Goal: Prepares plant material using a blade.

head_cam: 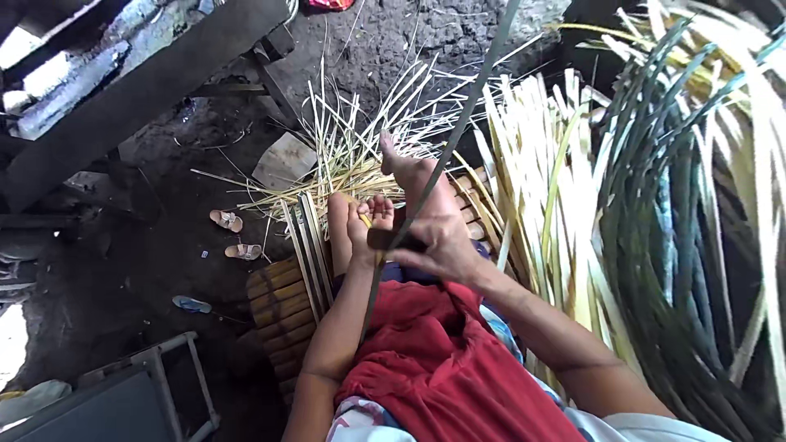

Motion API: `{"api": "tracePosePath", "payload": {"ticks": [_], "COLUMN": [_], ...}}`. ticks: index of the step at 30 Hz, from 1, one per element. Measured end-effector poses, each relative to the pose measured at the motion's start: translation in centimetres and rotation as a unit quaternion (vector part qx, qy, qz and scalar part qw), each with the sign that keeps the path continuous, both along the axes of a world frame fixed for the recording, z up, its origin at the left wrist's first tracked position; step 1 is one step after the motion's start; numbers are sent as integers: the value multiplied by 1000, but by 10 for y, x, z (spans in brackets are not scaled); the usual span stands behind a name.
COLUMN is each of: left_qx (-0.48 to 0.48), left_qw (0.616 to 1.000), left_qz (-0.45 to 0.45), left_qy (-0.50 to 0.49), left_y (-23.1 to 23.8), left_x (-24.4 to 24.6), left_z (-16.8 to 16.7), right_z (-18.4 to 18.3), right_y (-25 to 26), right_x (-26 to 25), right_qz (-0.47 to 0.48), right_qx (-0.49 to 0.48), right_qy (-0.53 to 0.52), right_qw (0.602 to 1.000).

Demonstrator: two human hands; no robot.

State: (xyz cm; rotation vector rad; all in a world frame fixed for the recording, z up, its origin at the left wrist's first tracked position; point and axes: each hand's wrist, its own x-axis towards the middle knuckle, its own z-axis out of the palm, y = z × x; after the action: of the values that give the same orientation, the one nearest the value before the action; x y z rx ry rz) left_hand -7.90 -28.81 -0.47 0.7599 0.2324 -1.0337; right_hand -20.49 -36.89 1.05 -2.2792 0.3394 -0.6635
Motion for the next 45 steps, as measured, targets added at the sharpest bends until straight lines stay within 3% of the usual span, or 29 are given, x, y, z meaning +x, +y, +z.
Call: {"api": "tracePosePath", "payload": {"ticks": [2,4,6,8,10,12,15,17,20,23,27,29,32,34,36,38,40,42,45], "left_qx": [-32,-106,-95,-25,19,28,-65,-53,-4,-29,-83,-77,-4,-33,-77,-64,-75,-14,-80], "left_qw": [999,978,965,980,992,999,986,972,987,998,971,970,993,999,992,975,974,992,997], "left_qz": [-35,-154,-192,-132,-47,12,-113,-180,-94,15,-159,-192,-69,-7,-66,-157,-191,-105,0], "left_qy": [6,-98,-151,-145,-112,-35,-105,-144,-133,-53,-156,-129,-91,-26,-70,-143,-95,-71,-1], "left_y": [5,15,14,8,5,1,8,4,-7,-11,4,1,-18,-21,-13,-4,0,-6,-9], "left_x": [5,1,-9,-17,-10,2,4,-3,-5,10,1,-8,3,13,13,4,-5,-5,13], "left_z": [-3,-8,-3,11,12,11,7,15,29,14,-3,-5,22,14,8,7,-1,12,-1], "right_z": [-6,5,16,17,10,0,12,20,14,-3,12,15,9,-8,-6,10,14,11,-12], "right_y": [5,-10,-28,-28,-15,0,-20,-36,-28,-2,-33,-43,-22,-2,-7,-28,-42,-33,0], "right_x": [1,4,4,4,6,6,8,7,7,2,3,3,5,1,3,6,8,9,7], "right_qz": [28,8,-43,-60,-14,35,17,-34,-34,37,-16,-57,-21,26,26,-13,-61,-49,46], "right_qx": [-56,-59,-58,-34,2,-39,-68,-76,-51,-56,-63,-72,-51,-78,-96,-74,-78,-50,-58], "right_qy": [-17,-30,-23,-17,-26,-32,-53,-38,-37,-37,-26,-12,-28,-22,-25,-14,3,8,3], "right_qw": [998,998,997,997,1000,998,996,996,997,997,998,996,998,996,995,997,995,998,997]}}
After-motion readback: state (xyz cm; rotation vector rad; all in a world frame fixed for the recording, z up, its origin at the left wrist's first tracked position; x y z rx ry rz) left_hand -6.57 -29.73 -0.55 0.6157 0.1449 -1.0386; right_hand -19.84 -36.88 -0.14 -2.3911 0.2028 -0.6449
